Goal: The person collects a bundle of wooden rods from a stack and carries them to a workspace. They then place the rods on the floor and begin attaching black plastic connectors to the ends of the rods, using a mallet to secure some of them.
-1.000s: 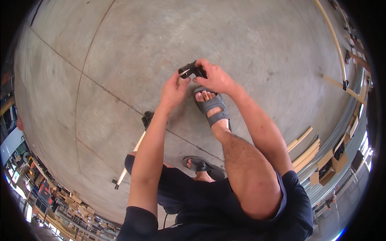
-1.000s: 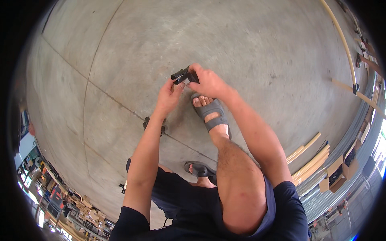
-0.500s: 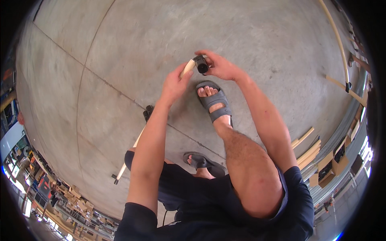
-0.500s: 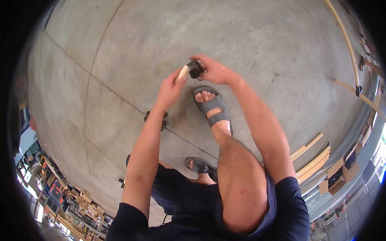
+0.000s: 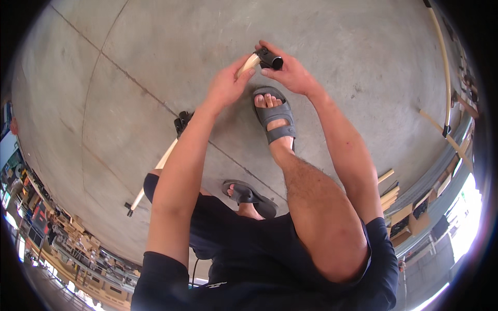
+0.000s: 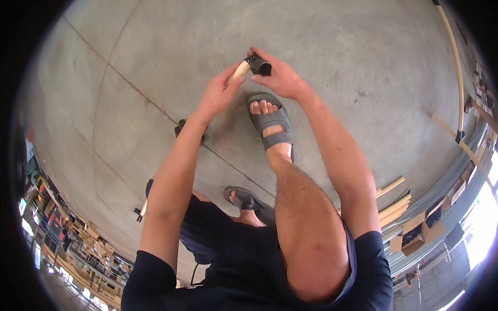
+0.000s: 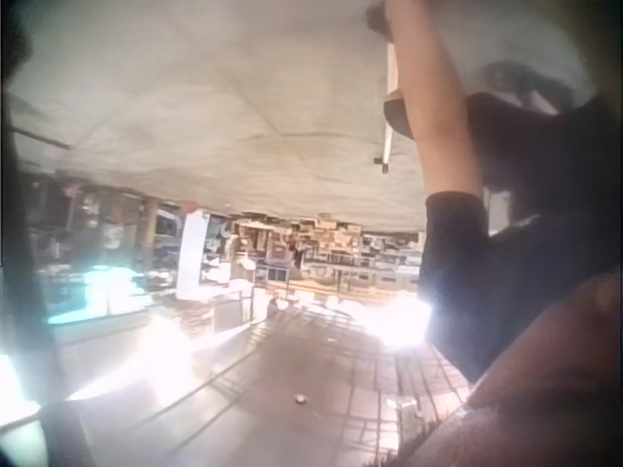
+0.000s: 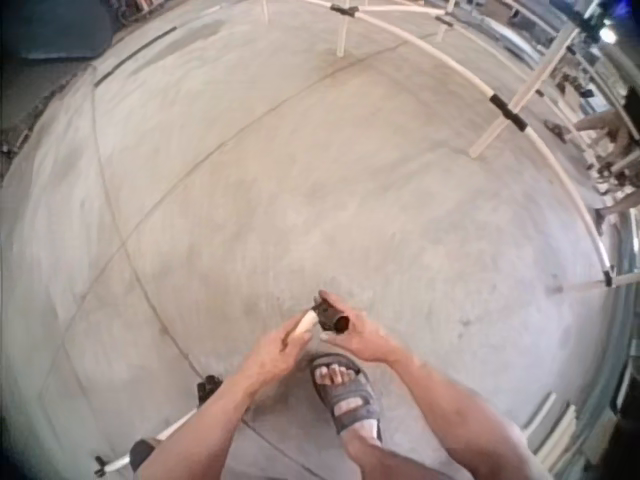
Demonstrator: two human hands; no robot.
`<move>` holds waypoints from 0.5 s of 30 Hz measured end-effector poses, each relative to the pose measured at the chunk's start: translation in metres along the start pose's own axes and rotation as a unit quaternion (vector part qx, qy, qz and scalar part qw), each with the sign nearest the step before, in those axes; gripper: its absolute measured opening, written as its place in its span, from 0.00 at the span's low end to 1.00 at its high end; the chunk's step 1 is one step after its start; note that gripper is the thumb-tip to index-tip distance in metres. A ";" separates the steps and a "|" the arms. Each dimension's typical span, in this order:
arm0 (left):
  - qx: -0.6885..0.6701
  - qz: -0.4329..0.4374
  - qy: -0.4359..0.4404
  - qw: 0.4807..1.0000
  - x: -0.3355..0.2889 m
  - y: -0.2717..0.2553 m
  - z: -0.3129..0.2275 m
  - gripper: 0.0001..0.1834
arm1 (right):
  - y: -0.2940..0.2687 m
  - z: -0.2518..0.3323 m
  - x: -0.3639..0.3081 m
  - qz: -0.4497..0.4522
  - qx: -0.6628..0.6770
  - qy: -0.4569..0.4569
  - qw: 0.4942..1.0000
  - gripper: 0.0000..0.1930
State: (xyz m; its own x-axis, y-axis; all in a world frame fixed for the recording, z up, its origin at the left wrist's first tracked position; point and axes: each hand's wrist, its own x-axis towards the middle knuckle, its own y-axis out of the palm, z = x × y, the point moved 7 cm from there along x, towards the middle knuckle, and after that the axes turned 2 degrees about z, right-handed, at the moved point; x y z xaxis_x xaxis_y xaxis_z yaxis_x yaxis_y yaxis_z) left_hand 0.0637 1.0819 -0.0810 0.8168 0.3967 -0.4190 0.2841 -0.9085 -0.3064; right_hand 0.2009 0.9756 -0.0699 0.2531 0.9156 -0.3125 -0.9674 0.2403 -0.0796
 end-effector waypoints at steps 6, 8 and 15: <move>0.079 0.000 -0.043 0.996 -0.009 -0.005 -0.019 0.24 | -0.003 0.018 0.005 -0.030 -0.151 0.090 0.984 0.36; 0.096 0.007 -0.058 0.994 -0.010 -0.003 -0.020 0.24 | -0.004 0.017 0.006 -0.050 -0.171 0.128 0.976 0.35; 0.139 -0.001 -0.029 0.990 -0.009 -0.005 -0.022 0.25 | -0.001 0.009 0.004 -0.092 -0.110 0.114 0.983 0.33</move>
State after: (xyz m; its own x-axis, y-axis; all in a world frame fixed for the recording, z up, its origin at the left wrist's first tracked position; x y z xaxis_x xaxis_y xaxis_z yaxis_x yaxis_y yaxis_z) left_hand 0.0662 1.0798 -0.0564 0.7839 0.4131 -0.4636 0.1309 -0.8397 -0.5270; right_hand 0.2032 0.9821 -0.0626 0.4406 0.7611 -0.4761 -0.8891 0.2966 -0.3486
